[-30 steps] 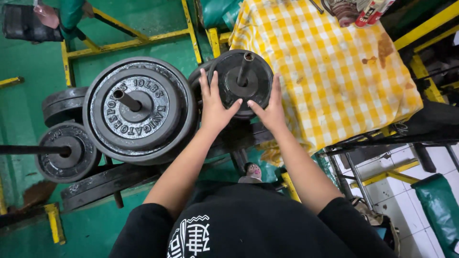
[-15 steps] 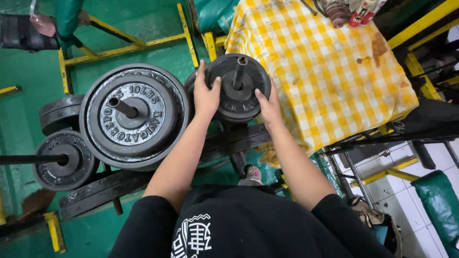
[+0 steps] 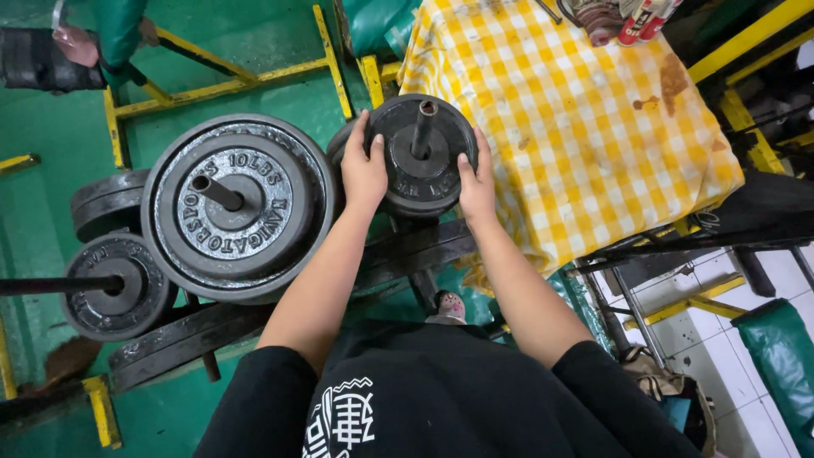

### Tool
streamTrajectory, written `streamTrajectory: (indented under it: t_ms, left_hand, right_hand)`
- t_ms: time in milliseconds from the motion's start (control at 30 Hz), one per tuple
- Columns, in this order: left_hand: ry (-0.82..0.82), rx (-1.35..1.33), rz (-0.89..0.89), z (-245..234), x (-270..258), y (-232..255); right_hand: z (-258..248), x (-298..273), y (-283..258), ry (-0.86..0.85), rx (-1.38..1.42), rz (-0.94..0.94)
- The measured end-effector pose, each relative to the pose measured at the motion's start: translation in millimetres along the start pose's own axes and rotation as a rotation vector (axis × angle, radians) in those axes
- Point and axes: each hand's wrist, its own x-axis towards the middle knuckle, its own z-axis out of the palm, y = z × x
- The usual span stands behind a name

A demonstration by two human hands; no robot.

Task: Moving and stacking barbell weight plates on various storage racks and benches in a gym.

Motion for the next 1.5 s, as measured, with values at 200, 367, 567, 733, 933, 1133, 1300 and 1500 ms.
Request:
streamTrajectory:
  t_ms: [200,367,567,733,933,1133,1300,1500]
  left_hand:
    - [-0.012,-0.047,0.062,2.6,3.8,-18.7]
    - [-0.019,-0.046,0.098,4.0,6.4,-29.4]
    - [0.003,0.039,0.121,3.6,6.4,-29.8]
    - [0.014,0.069,0.102,1.4,3.7,-22.0]
    - [0.000,0.056,0.099,-0.8,1.3,-14.1]
    - [0.000,0.079,0.099,-0.9,1.8,-14.5]
    - [-0.001,0.068,0.101,-1.1,0.7,-13.2]
    - [-0.003,0.030,0.113,1.4,2.1,-17.1]
  right_hand:
    - [-1.6,-0.6,-5.4,-0.049,-0.097,-0.080]
    - [-5.5,0.3,18.8,-0.041,-0.068,-0.050]
    - [-11.0,2.6,14.2,-0.078,-0.027,0.058]
    - [-14.4,9.9,20.1,-0.118,0.021,0.095]
    - [-14.2,11.6,20.8,-0.132,0.027,0.053]
    - [-13.2,10.3,25.1,-0.121,-0.004,0.024]
    - [-12.7,11.3,28.8,-0.099,0.000,0.039]
    - [-9.4,11.2,26.9,-0.062,0.109,0.156]
